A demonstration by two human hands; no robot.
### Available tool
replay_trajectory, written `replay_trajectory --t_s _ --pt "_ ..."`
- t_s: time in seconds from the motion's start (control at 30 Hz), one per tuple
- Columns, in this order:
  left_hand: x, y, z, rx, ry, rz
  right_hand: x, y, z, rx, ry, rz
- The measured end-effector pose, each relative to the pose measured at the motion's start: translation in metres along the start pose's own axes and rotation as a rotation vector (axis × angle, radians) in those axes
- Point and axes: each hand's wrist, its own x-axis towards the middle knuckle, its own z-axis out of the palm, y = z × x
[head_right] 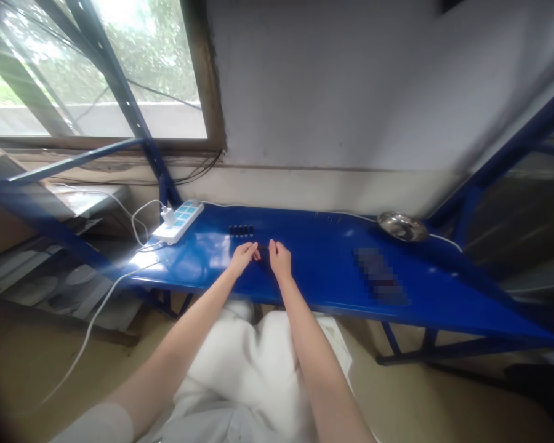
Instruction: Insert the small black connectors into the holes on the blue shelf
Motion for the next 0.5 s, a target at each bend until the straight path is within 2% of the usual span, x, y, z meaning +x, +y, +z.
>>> replay_trajectory --t_s 0.13,0.33,0.4,0.5 --pt "0.0015 -0.0029 0.0001 -0.019 0.055 -0.024 -0.0004 -0.0002 -0.0019 0.049 0.032 0.056" --pt "0.0045 -0.0069 0.0006 -0.123 0.18 -0.058 -0.0003 -0.0018 -0.0082 0.144 0.171 0.182" --pt "0.0032 -0.006 0.0006 -0.08 0.155 -0.046 0.0001 -0.0024 -0.0089 0.15 0.164 0.176" --pt "0.0005 -0.0034 0.0007 0.005 0.081 -0.022 0.0008 -0.0014 -0.0067 0.144 0.07 0.106"
